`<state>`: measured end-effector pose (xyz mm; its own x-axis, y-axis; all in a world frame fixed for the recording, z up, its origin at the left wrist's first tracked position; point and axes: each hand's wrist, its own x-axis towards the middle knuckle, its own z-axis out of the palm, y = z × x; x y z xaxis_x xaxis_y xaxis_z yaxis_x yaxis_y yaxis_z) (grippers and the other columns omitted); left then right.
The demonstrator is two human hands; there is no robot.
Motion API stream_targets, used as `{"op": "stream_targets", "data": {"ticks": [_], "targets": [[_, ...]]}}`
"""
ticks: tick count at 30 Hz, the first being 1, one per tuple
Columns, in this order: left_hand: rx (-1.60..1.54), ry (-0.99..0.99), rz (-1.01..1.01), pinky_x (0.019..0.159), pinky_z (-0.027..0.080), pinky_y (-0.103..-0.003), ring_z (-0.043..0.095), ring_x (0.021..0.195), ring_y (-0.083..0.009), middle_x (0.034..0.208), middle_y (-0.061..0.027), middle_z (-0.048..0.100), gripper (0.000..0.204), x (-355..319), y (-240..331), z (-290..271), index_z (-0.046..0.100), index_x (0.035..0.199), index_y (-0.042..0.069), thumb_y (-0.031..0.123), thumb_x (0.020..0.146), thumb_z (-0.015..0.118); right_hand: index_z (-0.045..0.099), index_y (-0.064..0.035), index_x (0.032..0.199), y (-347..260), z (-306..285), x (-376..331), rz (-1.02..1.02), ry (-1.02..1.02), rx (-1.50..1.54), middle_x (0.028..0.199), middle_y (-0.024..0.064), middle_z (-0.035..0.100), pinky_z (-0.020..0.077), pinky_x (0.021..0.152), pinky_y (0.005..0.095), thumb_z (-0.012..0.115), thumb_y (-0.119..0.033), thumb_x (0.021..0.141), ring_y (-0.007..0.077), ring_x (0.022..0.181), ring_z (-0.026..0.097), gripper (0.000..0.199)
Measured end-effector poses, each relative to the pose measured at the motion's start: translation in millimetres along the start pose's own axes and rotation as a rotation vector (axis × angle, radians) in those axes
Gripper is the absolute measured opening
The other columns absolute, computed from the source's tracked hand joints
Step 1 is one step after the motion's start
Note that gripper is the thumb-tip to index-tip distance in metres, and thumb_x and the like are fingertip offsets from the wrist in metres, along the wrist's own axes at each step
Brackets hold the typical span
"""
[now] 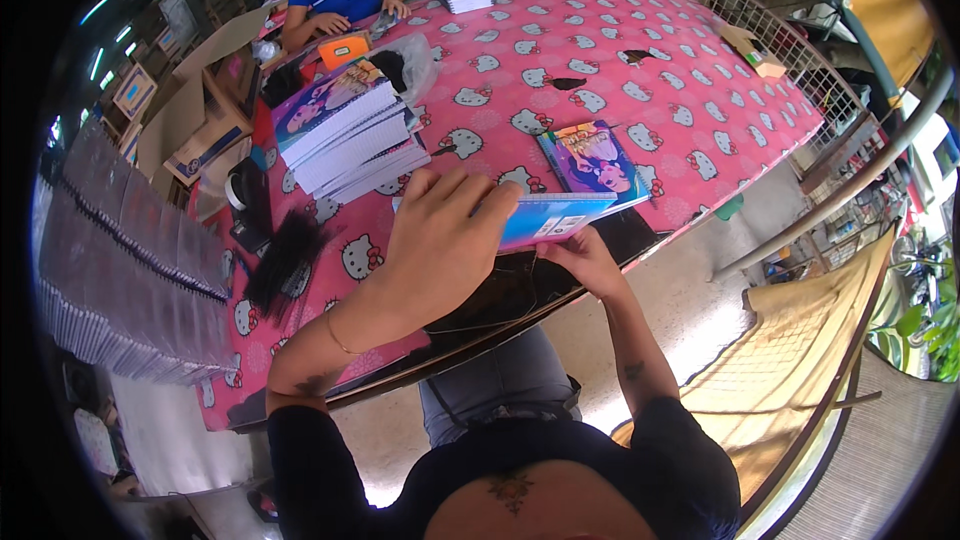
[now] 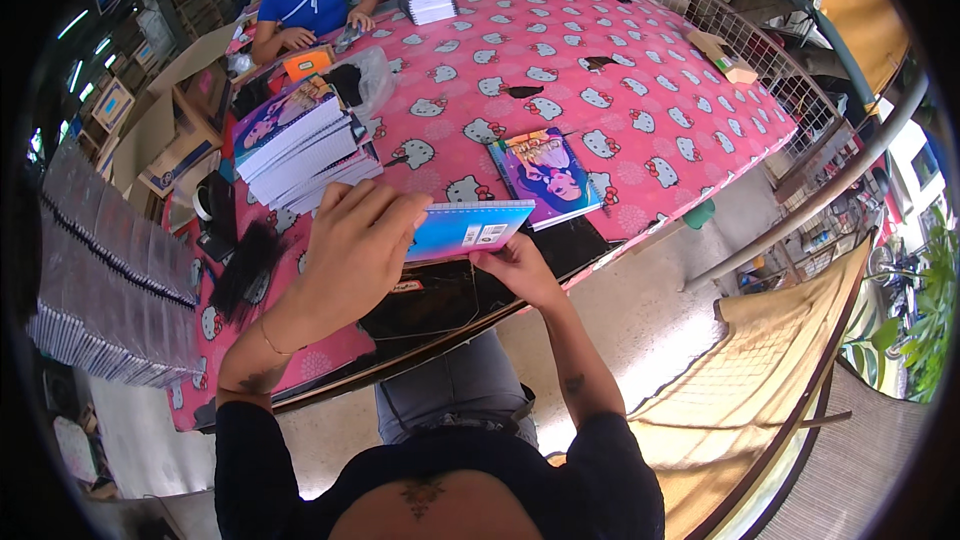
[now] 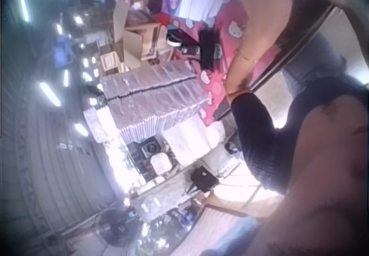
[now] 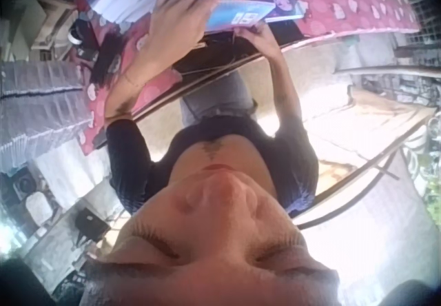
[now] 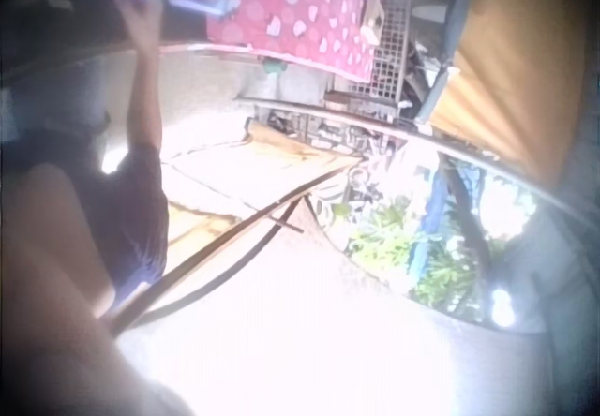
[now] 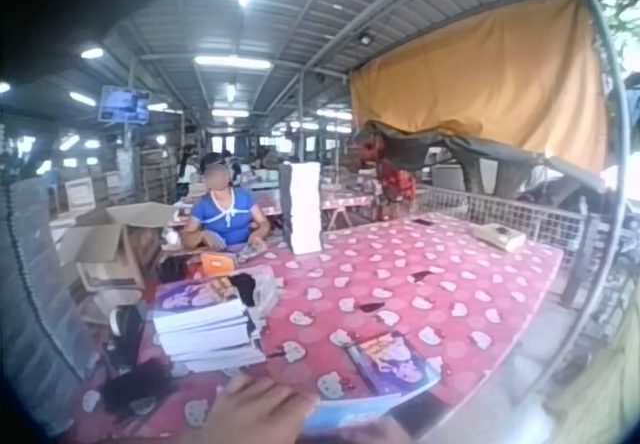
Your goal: The person reaches up to touch a ceiling fan, then picks up pre-punched notebooks and manually threads plastic spiral spines through the holes. They place the finished notebooks on a stack on the work table.
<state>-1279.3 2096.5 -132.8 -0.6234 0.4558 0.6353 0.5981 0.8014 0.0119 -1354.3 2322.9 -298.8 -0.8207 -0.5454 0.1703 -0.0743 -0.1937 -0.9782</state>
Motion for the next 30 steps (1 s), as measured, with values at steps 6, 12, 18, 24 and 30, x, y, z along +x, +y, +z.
{"op": "stream_targets", "data": {"ticks": [6, 12, 18, 24, 30], "targets": [[0.169, 0.011, -0.113, 0.090, 0.040, -0.040, 0.060, 0.102, -0.0260, 0.113, -0.0132, 0.064, 0.029, -62.0, -18.8, 37.6, 0.063, 0.120, 0.004, 0.012, 0.092, 0.064, 0.032, -0.0019, 0.154, 14.5, 24.6, 4.7, -0.154, -0.003, 0.067, 0.142, 0.0117, 0.050, 0.0374, 0.110, 0.0360, 0.064, -0.022, 0.100, 0.0199, 0.131, 0.048, 0.066], [-0.809, 0.822, -0.995, 0.117, 0.029, -0.038, 0.043, 0.140, -0.0237, 0.148, -0.0185, 0.049, 0.050, -144.8, -9.9, 100.7, 0.050, 0.142, -0.004, 0.033, 0.108, 0.046, 0.023, -0.0033, 0.158, 23.9, 66.4, 1.2, -0.312, 0.140, -0.071, 0.141, 0.0161, 0.051, 0.0365, 0.108, 0.0368, 0.058, -0.036, 0.102, 0.0245, 0.128, 0.050, 0.074], [-0.242, 0.605, -1.094, 0.108, 0.039, -0.039, 0.051, 0.129, -0.0350, 0.137, -0.0212, 0.056, 0.047, -220.8, -109.7, 69.9, 0.054, 0.138, -0.002, 0.029, 0.103, 0.053, 0.048, -0.0029, 0.144, 3.4, -34.5, 93.1, -0.360, 0.376, -0.700, 0.133, 0.0198, 0.059, 0.0417, 0.105, 0.0461, 0.056, -0.053, 0.098, 0.0330, 0.123, 0.057, 0.069], [0.613, -0.079, -0.902, 0.088, 0.051, -0.047, 0.061, 0.100, -0.0382, 0.110, -0.0190, 0.064, 0.030, -283.3, -187.3, 44.0, 0.065, 0.121, 0.002, 0.016, 0.095, 0.061, 0.061, -0.0061, 0.134, 42.7, -101.0, 196.5, 0.116, 0.325, -1.506, 0.137, 0.0188, 0.056, 0.0272, 0.113, 0.0615, 0.050, -0.062, 0.094, 0.0368, 0.132, 0.050, 0.069], [0.583, -0.081, -0.897, 0.081, 0.052, -0.046, 0.062, 0.098, -0.0382, 0.106, -0.0171, 0.063, 0.022, -300.2, -185.8, 48.0, 0.063, 0.113, 0.002, 0.013, 0.095, 0.060, 0.066, -0.0077, 0.120, 63.1, -114.8, 191.1, 0.033, 0.412, -1.569, 0.124, 0.0155, 0.062, 0.0377, 0.106, 0.0564, 0.050, -0.061, 0.094, 0.0382, 0.122, 0.057, 0.061]]}}
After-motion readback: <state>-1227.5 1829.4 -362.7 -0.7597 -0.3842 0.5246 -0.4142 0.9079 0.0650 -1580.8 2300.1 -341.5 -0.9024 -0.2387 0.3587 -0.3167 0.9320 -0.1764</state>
